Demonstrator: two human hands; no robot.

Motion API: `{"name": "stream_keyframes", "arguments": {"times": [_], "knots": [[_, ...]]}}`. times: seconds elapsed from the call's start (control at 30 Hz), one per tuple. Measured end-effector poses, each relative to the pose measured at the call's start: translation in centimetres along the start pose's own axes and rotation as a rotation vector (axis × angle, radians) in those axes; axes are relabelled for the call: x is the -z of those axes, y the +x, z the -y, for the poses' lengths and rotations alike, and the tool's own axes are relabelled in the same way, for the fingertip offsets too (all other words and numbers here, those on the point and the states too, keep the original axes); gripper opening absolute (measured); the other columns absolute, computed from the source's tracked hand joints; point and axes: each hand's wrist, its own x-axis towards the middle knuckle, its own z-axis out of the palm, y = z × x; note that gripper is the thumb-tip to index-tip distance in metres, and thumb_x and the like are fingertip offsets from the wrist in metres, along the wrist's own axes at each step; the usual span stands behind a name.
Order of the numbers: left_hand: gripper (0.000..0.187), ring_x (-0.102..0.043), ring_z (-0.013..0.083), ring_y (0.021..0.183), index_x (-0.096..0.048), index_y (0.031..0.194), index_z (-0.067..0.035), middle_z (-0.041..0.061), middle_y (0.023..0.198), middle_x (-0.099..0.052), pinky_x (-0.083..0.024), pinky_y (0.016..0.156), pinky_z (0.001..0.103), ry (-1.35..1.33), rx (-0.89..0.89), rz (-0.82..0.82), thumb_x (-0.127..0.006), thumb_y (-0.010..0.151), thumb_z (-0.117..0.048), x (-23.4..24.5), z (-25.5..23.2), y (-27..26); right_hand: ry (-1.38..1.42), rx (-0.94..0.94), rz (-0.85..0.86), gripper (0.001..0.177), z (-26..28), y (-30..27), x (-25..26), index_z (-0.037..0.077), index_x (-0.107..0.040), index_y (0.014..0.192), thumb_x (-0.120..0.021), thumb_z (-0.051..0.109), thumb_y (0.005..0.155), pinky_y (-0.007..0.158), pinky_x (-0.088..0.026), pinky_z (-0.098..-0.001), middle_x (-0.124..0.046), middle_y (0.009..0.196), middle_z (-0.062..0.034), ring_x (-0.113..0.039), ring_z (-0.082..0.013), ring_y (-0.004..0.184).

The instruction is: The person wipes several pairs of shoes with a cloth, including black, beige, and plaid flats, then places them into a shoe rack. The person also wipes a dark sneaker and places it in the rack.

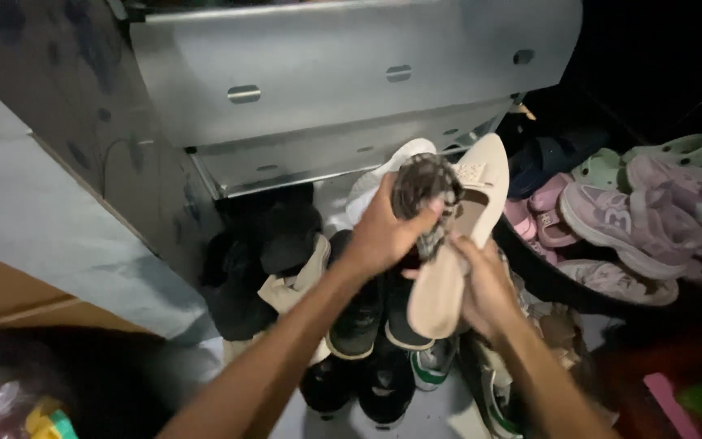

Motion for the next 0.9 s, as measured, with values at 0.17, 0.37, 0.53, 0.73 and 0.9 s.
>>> {"name": "stream_keyframes", "arguments": {"times": [0.17, 0.37, 0.53, 0.73, 0.9], "knots": [[0.077, -0.05, 0.0446, 0.13, -0.059, 0.133, -0.014, 0.021, 0.138, -0.055, -0.037, 0.11, 0.056, 0.09, 0.15, -0.127, -0.049, 0.082, -0.071, 2.7, -1.7, -1.2, -0.139, 0.036, 0.097, 0.073, 1.7, -0.8, 1.7, 0.023, -0.027, 0.154, -0.058, 0.018, 0.088, 0.086, -0.052, -0.0572, -0.054, 0.132, -0.0166, -0.06, -0.0347, 0.11], [0.077, -0.019, 0.0501, 0.146, -0.012, 0.158, -0.008, 0.031, 0.16, -0.017, -0.019, 0.117, 0.061, 0.034, -0.037, -0.224, -0.05, 0.098, -0.037, 4.7, -2.8, -2.3, -0.483, 0.057, 0.187, 0.089, 2.9, -2.3, 2.0, 0.016, -0.03, 0.156, -0.067, 0.025, 0.075, 0.09, -0.05, -0.0459, -0.046, 0.134, -0.0165, -0.053, -0.0306, 0.112], [0.076, -0.036, 0.0605, 0.132, -0.028, 0.157, -0.022, 0.033, 0.145, -0.045, -0.031, 0.111, 0.064, 0.528, -0.393, -0.133, -0.059, 0.089, -0.01, 3.9, -1.3, -2.9, -0.772, 0.159, 0.192, 0.087, 1.3, 1.1, 3.3, 0.021, -0.033, 0.157, -0.074, 0.029, 0.081, 0.09, -0.054, -0.0458, -0.053, 0.138, -0.0229, -0.063, -0.0318, 0.111], [0.074, -0.061, 0.0386, 0.093, -0.046, 0.148, -0.017, 0.021, 0.108, -0.059, -0.055, 0.076, 0.046, 0.947, -0.648, 0.016, -0.071, 0.078, -0.018, -1.2, 3.1, -2.9, -0.679, 0.325, 0.248, 0.091, 0.3, 1.8, 3.0, 0.006, -0.032, 0.156, -0.069, 0.01, 0.072, 0.095, -0.054, -0.0417, -0.055, 0.133, -0.0268, -0.06, -0.0318, 0.115], [0.059, -0.062, 0.036, 0.095, -0.063, 0.125, -0.021, 0.015, 0.111, -0.058, -0.057, 0.069, 0.046, 0.936, -0.771, -0.142, -0.075, 0.068, -0.013, -1.9, 3.7, -1.4, -1.186, 0.214, 0.23, 0.069, 0.3, 2.0, 4.4, 0.023, -0.059, 0.129, -0.075, 0.049, 0.067, 0.082, -0.05, -0.0535, -0.072, 0.092, -0.0165, -0.071, -0.0381, 0.093]]}}
